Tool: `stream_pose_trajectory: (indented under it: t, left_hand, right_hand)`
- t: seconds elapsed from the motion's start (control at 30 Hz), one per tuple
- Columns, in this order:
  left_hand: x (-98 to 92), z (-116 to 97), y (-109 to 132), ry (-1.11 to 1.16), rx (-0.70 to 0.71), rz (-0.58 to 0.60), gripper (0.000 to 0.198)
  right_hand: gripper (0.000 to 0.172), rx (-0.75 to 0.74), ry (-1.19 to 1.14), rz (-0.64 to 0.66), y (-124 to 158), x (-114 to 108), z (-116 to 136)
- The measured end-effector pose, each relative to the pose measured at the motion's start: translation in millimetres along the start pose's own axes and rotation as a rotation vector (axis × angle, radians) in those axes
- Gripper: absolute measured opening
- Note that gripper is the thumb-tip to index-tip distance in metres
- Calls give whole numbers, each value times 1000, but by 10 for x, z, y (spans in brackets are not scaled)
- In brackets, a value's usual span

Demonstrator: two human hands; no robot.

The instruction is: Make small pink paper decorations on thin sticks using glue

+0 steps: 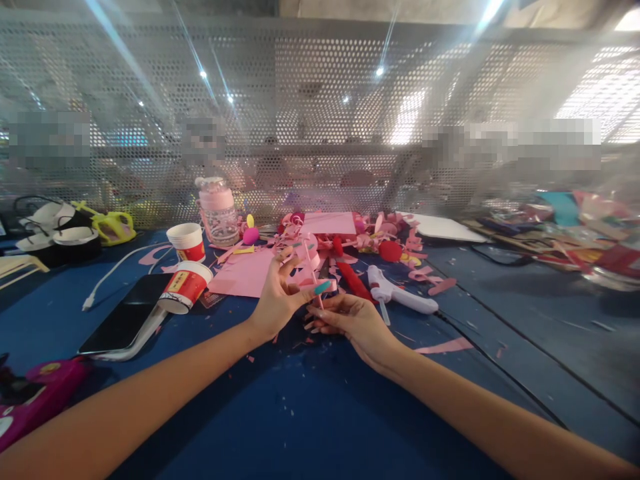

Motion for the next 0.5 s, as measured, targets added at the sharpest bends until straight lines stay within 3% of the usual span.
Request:
stream_pose_trajectory:
  t: [0.5]
  left_hand:
    - [-42, 36, -39, -31, 23, -13, 63]
  right_hand:
    - [25, -24, -65, 12, -24, -13, -21]
Point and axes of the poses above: each hand's wrist, its own y-axis away from the middle knuckle, its own x-axis out of the palm, z = x × y, the point moved 2 cm from there along -y, towards the middle knuckle, and after that the axes turned 13 degrees about -x, right-handed, at the moved point
